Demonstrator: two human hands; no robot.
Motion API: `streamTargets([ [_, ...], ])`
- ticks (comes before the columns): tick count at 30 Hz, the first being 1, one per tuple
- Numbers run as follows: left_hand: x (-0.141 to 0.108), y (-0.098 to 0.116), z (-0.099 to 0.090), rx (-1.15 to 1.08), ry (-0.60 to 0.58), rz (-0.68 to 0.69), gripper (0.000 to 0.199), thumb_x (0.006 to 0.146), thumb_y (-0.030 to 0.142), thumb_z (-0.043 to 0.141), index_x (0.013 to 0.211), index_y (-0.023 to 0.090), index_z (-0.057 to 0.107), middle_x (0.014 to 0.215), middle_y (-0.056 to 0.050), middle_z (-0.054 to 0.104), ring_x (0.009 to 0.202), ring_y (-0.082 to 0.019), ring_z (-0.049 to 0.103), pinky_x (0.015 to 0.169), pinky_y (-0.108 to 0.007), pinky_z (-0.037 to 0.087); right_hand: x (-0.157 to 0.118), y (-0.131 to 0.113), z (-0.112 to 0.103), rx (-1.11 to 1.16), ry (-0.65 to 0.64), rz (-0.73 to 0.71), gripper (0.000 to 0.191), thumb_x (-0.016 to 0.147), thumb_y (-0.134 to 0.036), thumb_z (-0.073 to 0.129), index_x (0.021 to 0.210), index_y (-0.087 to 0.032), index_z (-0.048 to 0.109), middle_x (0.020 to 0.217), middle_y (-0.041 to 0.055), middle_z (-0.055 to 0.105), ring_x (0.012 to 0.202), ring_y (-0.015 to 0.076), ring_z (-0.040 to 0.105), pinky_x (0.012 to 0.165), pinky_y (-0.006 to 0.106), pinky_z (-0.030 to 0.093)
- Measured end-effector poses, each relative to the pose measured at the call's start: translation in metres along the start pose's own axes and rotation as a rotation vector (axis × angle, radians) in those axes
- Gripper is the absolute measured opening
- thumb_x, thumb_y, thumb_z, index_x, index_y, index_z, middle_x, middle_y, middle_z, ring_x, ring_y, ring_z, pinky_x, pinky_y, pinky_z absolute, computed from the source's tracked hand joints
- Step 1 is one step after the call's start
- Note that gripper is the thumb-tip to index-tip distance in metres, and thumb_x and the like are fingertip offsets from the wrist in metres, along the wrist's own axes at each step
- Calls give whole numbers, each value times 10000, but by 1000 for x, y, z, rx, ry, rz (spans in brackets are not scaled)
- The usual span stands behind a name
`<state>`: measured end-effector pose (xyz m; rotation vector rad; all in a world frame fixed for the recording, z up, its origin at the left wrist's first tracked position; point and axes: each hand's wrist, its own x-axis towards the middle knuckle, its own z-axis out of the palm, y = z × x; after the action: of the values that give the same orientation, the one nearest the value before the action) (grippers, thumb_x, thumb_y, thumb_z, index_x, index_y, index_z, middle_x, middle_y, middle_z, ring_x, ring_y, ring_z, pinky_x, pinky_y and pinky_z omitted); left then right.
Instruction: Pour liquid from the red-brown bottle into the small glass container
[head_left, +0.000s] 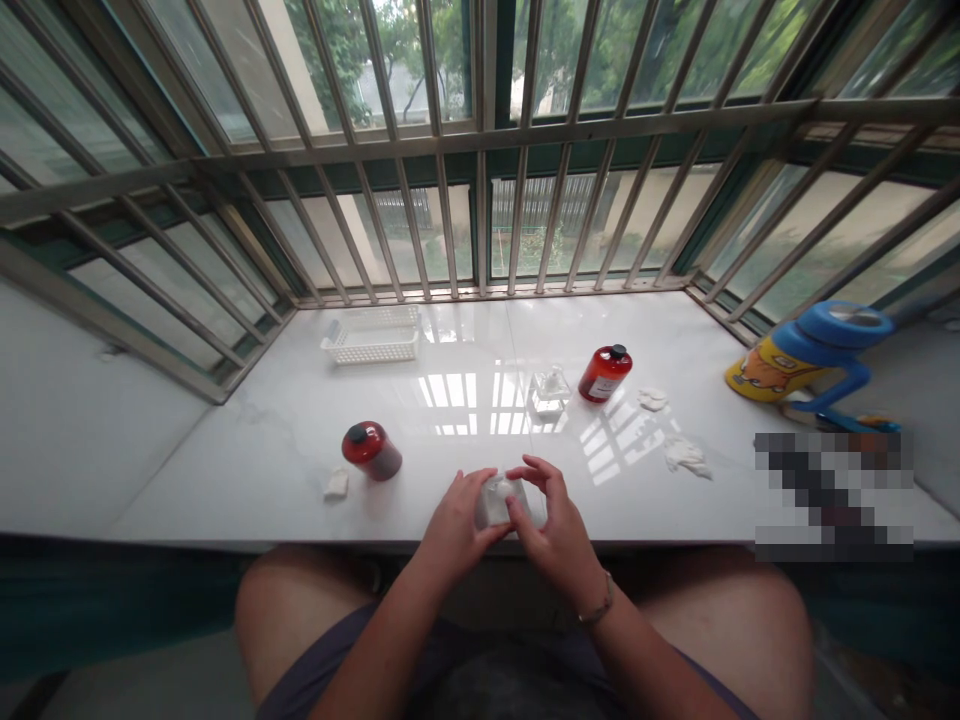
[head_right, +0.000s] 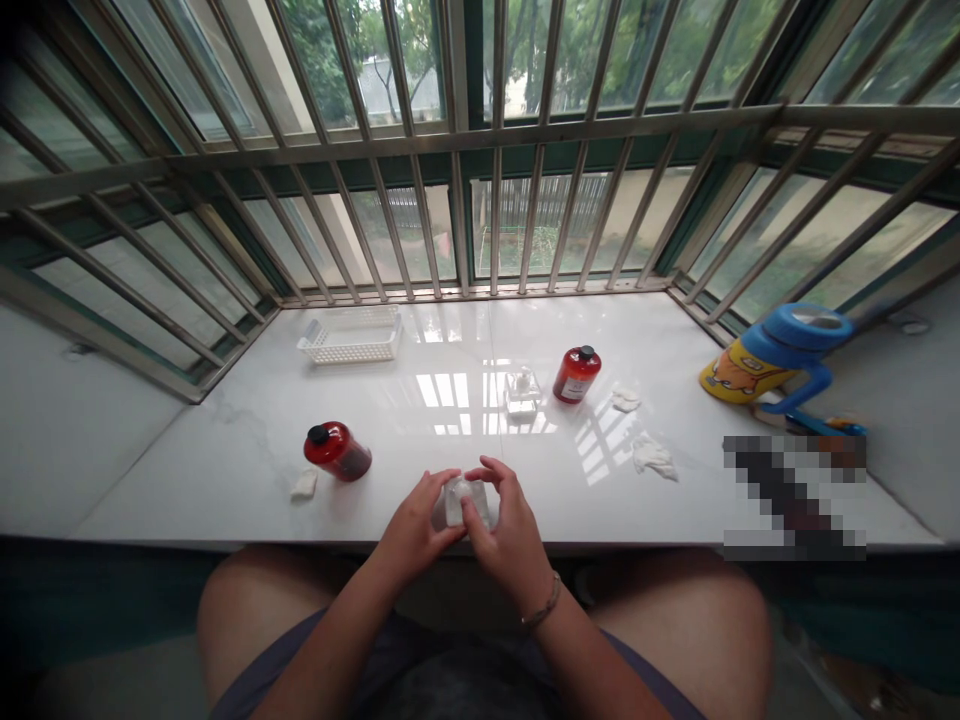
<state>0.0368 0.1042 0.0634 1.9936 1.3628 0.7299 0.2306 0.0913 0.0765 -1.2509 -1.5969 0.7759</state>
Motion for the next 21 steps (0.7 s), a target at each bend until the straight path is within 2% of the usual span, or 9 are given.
streamTargets([
  [3, 0, -2, 1, 3, 7, 11, 693, 859, 162, 796, 1480, 282, 514, 1513, -99, 656, 1436, -332, 610, 1335, -658, 300, 3, -9, 4, -60, -50, -91, 583, 1030, -339, 631, 1550, -248, 384, 1377, 144, 684, 1276, 282, 685, 1114, 526, 579],
  [5, 1, -3, 2, -6, 19, 29, 670, 868, 183, 800, 1468, 294, 522, 1493, -82, 670, 1408, -315, 631, 1338, -647, 300, 5, -15, 5, -121, -76, -188, 627, 1017, -304, 647, 1575, -242, 369, 1360, 145, 698, 1275, 291, 684, 1122, 548, 573],
  [10, 1, -4, 4, -12, 30, 49, 617, 890, 251, 806, 1448, 284, 545, 1465, -90, 685, 1374, -310, 651, 1331, -647, 310, 2, -24, 0, -294, -125, -406, 610, 1004, -221, 658, 1567, -243, 426, 1154, 75, 793, 1332, 310, 648, 1247, 669, 413],
  [13, 0, -3, 2, -10, 13, 35, 639, 890, 209, 782, 1472, 282, 529, 1506, -94, 659, 1417, -312, 620, 1339, -643, 300, -2, -23, -10, -379, -72, -421, 603, 1020, -200, 648, 1582, -242, 435, 1073, 53, 812, 1324, 309, 651, 1238, 669, 412],
  [16, -1, -1, 1, -17, 2, 17, 685, 889, 245, 806, 1501, 286, 501, 1525, -99, 645, 1433, -320, 609, 1347, -655, 276, -2, -19, -18, -431, 18, -385, 623, 1027, -214, 656, 1604, -236, 421, 1048, 54, 811, 1305, 315, 660, 1232, 675, 414],
  [19, -1, -1, 1, -19, 5, 10, 687, 890, 273, 815, 1499, 284, 496, 1528, -103, 642, 1437, -325, 606, 1347, -662, 272, 4, -18, -19, -436, 36, -354, 656, 1031, -272, 666, 1623, -220, 390, 1166, 97, 798, 1343, 346, 630, 1208, 693, 436],
  [21, 0, -1, 1, -22, 9, 18, 684, 881, 229, 801, 1491, 282, 496, 1523, -99, 646, 1433, -319, 609, 1346, -662, 272, 8, -20, -16, -413, -5, -349, 679, 1032, -292, 664, 1634, -213, 361, 1265, 119, 775, 1369, 354, 608, 1205, 699, 442],
])
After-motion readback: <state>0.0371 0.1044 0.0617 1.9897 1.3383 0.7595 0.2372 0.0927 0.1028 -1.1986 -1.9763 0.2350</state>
